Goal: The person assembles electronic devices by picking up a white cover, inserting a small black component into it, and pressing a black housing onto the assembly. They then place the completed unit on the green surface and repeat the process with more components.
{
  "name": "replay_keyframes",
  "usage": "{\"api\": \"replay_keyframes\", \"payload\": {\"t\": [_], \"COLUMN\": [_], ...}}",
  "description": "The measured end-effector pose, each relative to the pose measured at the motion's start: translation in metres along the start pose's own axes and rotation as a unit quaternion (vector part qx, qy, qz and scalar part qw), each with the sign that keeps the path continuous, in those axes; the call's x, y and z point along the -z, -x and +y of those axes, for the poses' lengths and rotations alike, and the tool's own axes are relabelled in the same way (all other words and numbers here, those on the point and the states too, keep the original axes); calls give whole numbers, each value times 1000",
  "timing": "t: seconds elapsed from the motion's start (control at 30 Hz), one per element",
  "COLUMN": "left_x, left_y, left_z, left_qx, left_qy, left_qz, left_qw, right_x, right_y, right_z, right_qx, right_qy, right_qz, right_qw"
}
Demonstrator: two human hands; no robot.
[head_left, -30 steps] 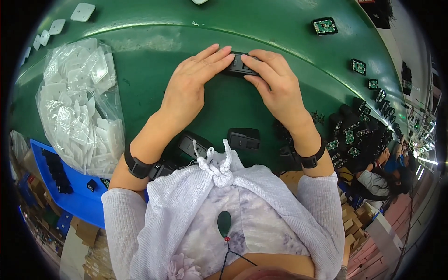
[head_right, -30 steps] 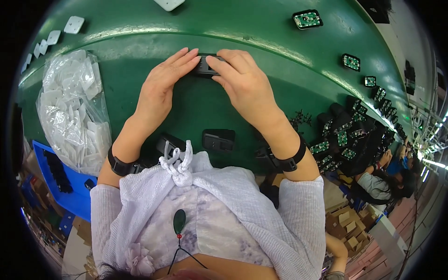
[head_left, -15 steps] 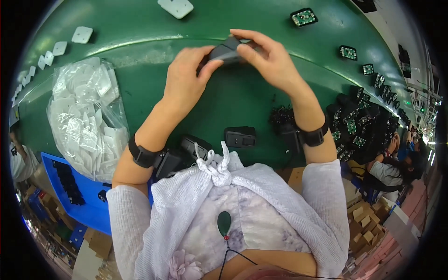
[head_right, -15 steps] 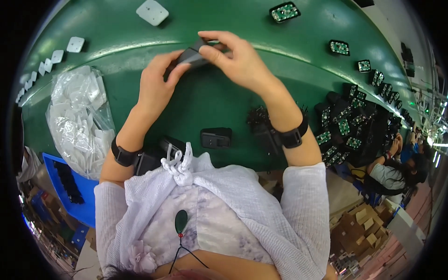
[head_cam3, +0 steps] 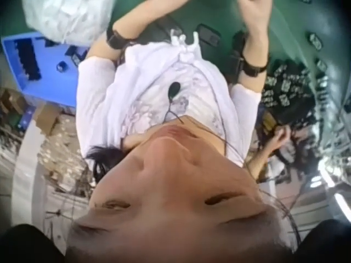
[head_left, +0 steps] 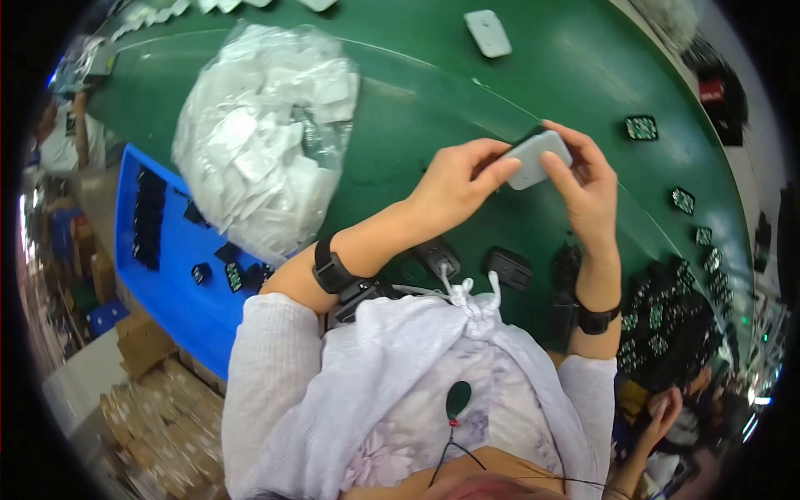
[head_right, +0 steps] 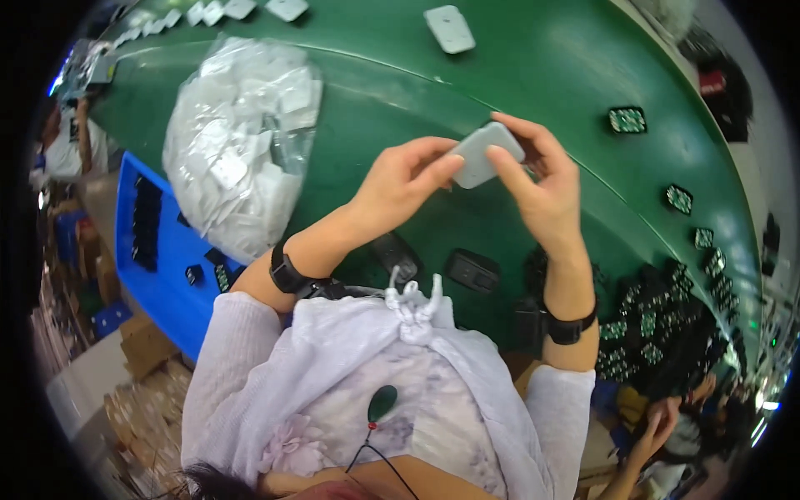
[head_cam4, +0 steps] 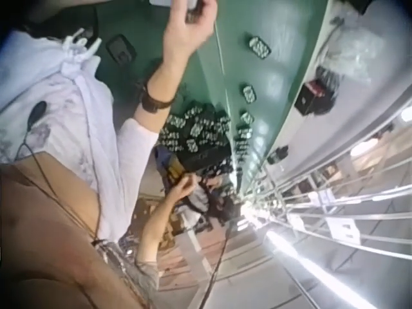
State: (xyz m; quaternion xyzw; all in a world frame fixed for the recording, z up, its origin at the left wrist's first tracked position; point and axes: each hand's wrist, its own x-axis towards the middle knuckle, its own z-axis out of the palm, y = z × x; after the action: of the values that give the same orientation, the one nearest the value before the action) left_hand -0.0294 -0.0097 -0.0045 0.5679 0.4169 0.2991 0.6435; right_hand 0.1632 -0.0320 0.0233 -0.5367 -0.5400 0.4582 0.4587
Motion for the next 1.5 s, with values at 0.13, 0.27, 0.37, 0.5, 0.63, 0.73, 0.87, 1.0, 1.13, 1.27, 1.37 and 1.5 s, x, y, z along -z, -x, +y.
{"api": "replay_keyframes", "payload": {"t": [0.13,0.27,0.37,0.5,0.63,0.73,0.87,1.0,1.13,1.27,1.37,1.5], "left_x": [44,134,202,231,229,217,231,239,226,209,186,132], "left_y": [22,41,50,32,19,13,8,21,37,42,40,56], "left_z": [12,8,-1,-7,-17,-14,-21,-21,-1,9,27,35], "left_qx": [-211,-203,-162,-155,-65,5,-33,-72,-61,-80,-123,-209], "left_qy": [-239,-375,-478,-590,-520,-583,-544,-450,-466,-517,-619,-602], "left_qz": [155,345,396,344,331,325,315,343,329,294,268,223], "left_qw": [935,836,767,714,785,745,777,821,819,800,728,738], "right_x": [25,67,71,71,65,70,82,76,59,57,39,36], "right_y": [-26,-69,-104,-136,-161,-159,-144,-142,-150,-176,-179,-141], "right_z": [2,0,-7,-8,6,22,22,1,-15,-13,-5,0], "right_qx": [0,77,121,84,-3,-96,-108,1,21,3,46,79], "right_qy": [39,260,398,458,266,190,185,340,509,471,450,438], "right_qz": [-32,-65,-126,-177,-80,17,-36,-120,-264,-343,-323,-257], "right_qw": [999,960,901,867,961,977,976,933,819,813,831,858]}}
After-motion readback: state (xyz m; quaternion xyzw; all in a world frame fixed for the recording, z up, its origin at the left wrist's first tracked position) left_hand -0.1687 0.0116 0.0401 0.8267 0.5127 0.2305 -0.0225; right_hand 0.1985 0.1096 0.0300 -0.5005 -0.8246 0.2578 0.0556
